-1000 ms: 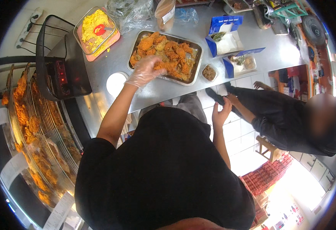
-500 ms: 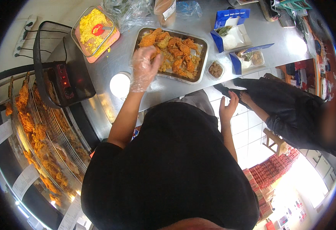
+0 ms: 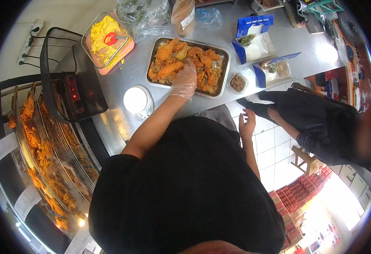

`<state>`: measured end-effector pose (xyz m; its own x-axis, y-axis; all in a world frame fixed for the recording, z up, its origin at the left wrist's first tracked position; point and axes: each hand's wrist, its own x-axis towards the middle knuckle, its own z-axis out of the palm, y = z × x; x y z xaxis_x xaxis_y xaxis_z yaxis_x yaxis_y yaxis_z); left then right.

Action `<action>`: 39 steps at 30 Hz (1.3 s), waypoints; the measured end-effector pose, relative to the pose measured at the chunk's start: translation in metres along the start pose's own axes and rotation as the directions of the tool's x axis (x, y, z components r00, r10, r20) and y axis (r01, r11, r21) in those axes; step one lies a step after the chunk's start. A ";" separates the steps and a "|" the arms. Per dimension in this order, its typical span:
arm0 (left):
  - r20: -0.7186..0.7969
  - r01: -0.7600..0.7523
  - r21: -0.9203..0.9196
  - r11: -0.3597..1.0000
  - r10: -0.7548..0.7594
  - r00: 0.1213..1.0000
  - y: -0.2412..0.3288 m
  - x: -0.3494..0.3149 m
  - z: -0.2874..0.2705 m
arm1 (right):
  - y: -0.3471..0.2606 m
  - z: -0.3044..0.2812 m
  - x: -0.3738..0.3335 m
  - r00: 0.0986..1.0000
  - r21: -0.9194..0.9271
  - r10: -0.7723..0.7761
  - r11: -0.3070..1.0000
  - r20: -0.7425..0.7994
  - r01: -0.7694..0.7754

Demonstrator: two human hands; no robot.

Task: The person assembles food orders by placing fried chicken, rice, and a side into takeaway boxes. They handle plastic containers, open boxes, and use a scoop to transfer food items from trays into the packaging.

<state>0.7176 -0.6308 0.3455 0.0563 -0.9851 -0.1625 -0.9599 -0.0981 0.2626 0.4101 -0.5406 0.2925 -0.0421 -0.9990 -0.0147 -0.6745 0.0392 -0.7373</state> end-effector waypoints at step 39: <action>-0.045 -0.530 -0.465 0.709 0.579 0.814 0.102 0.031 0.013 | 0.040 -0.034 -0.031 0.975 0.077 0.164 0.985 -0.151 -0.153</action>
<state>0.6183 -0.6693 0.3552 -0.4979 -0.8650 0.0631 -0.5822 0.3873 0.7149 0.3596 -0.5072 0.2869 -0.2625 -0.9644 -0.0329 -0.6010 0.1901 -0.7763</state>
